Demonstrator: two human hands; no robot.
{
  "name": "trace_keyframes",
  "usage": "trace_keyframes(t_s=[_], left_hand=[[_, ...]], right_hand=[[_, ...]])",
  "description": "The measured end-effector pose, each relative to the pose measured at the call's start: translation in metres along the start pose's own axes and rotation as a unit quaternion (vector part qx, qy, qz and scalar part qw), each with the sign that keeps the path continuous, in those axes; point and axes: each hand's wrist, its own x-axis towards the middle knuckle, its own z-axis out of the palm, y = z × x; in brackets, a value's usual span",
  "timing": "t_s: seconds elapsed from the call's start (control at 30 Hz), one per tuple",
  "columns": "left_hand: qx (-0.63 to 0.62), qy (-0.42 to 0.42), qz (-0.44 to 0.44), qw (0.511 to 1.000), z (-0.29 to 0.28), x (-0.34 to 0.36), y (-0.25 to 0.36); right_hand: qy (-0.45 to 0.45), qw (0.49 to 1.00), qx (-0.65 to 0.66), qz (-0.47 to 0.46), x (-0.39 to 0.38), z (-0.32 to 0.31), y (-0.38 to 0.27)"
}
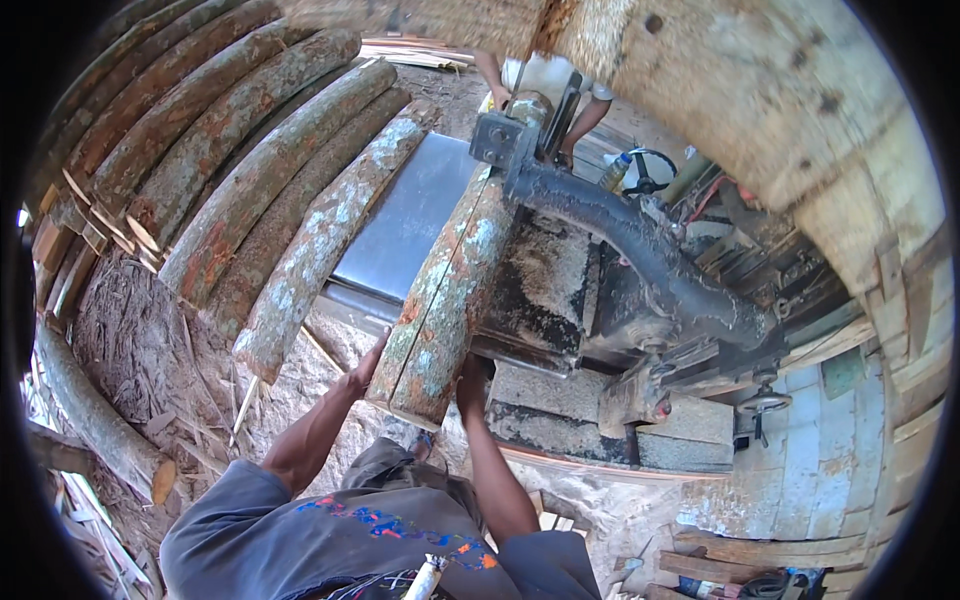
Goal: The person operates an industrial wood processing saw machine with an assistant to slice raw logs and wooden planks into boards, receiving cut lumber from the machine bed and placing the finished boards onto a stack on the ground.
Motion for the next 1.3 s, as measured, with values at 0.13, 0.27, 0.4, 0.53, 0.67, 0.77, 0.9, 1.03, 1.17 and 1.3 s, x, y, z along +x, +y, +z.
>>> trace_keyframes(t_s=[0.13, 0.27, 0.4, 0.53, 0.67, 0.77, 0.9, 1.03, 1.17, 1.3], left_hand=[[-0.013, 0.014, 0.022, 1.0, -0.011, -0.045, -0.037], [-0.012, 0.032, 0.016, 0.999, -0.018, -0.088, -0.074], [-0.021, 0.015, 0.004, 1.0, -0.004, -0.141, -0.102], [-0.003, 0.01, -0.001, 1.0, 0.021, -0.205, -0.118], [0.017, 0.013, 0.017, 1.0, 0.005, -0.248, -0.151], [-0.005, -0.015, -0.006, 1.0, 0.0, -0.262, -0.167], [-0.024, -0.007, 0.009, 1.0, 0.028, -0.313, -0.181], [0.016, 0.02, 0.009, 1.0, 0.021, -0.35, -0.206], [-0.009, 0.044, -0.009, 0.999, 0.014, -0.388, -0.239], [-0.014, 0.042, 0.022, 0.999, 0.038, -0.454, -0.264]], right_hand=[[-0.124, 0.891, 0.389, 0.196, -0.082, 0.023, 0.042], [-0.118, 0.89, 0.409, 0.163, -0.138, 0.027, 0.06], [-0.095, 0.898, 0.396, 0.169, -0.201, 0.023, 0.073], [-0.081, 0.902, 0.385, 0.176, -0.26, 0.024, 0.083], [-0.08, 0.905, 0.374, 0.186, -0.313, 0.029, 0.094], [-0.071, 0.91, 0.362, 0.186, -0.347, 0.027, 0.105], [-0.069, 0.915, 0.351, 0.186, -0.391, 0.026, 0.12], [-0.064, 0.919, 0.342, 0.186, -0.434, 0.028, 0.129], [-0.065, 0.922, 0.327, 0.195, -0.485, 0.034, 0.137], [-0.071, 0.93, 0.293, 0.209, -0.544, 0.051, 0.142]])
